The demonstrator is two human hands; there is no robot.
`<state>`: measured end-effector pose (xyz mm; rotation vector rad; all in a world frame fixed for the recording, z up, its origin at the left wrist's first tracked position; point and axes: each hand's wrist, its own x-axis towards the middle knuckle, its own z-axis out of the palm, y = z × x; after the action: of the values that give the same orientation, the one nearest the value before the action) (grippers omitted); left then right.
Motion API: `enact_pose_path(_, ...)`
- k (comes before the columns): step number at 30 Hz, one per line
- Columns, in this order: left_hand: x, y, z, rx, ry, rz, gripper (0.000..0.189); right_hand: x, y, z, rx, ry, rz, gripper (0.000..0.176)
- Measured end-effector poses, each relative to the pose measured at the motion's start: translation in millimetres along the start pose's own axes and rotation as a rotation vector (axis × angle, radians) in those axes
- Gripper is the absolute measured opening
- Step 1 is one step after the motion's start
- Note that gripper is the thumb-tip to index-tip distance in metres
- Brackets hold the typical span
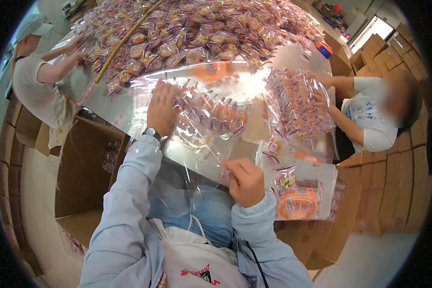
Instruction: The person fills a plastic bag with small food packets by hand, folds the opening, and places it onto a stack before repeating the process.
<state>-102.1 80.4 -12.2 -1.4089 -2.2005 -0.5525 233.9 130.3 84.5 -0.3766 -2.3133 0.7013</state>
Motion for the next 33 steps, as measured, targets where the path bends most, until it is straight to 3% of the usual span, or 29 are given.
enact_pose_path(4,21,-7,-8,-0.089,-0.184,0.092,0.064,7,18,-21,-0.081,0.009,-0.060,0.038)
enact_pose_path(5,20,-4,-7,-0.073,-0.100,0.124,0.066,8,23,-25,-0.118,0.020,-0.086,0.039)
enact_pose_path(8,19,7,-3,-0.055,-0.140,-0.028,0.069,18,32,-37,-0.191,0.012,-0.133,0.039)
enact_pose_path(9,16,0,9,0.041,-0.111,0.051,0.072,20,30,-36,-0.207,-0.022,-0.163,0.039)
enact_pose_path(12,20,-9,24,-0.077,-0.130,-0.056,0.078,25,22,-31,-0.244,-0.111,-0.227,0.039)
enact_pose_path(14,24,-16,30,-0.005,-0.183,-0.017,0.075,26,17,-27,-0.238,-0.131,-0.228,0.039)
enact_pose_path(17,29,-19,24,0.073,-0.190,0.020,0.064,20,27,-22,-0.140,-0.095,-0.171,0.040)
enact_pose_path(20,22,-4,-14,-0.020,-0.211,0.094,0.068,14,32,-25,-0.215,-0.018,-0.119,0.039)
enact_pose_path(23,17,-2,-1,0.119,-0.198,0.174,0.083,15,29,-24,-0.255,0.078,-0.066,0.032)
enact_pose_path(26,22,12,-22,0.061,-0.421,0.049,0.090,11,-10,-31,-0.401,0.119,0.060,0.023)
enact_pose_path(28,19,14,-26,0.045,-0.365,0.054,0.086,-9,-52,-27,-0.255,0.035,-0.047,0.019)
enact_pose_path(30,14,13,-18,0.011,-0.299,0.072,0.083,-34,-92,-4,0.057,-0.206,-0.130,0.028)
enact_pose_path(32,10,3,4,-0.024,-0.206,0.098,0.080,-25,-108,30,0.567,-0.430,-0.033,0.044)
enact_pose_path(33,12,7,-1,0.053,-0.188,0.140,0.079,-26,-99,57,0.457,-0.470,0.069,0.052)
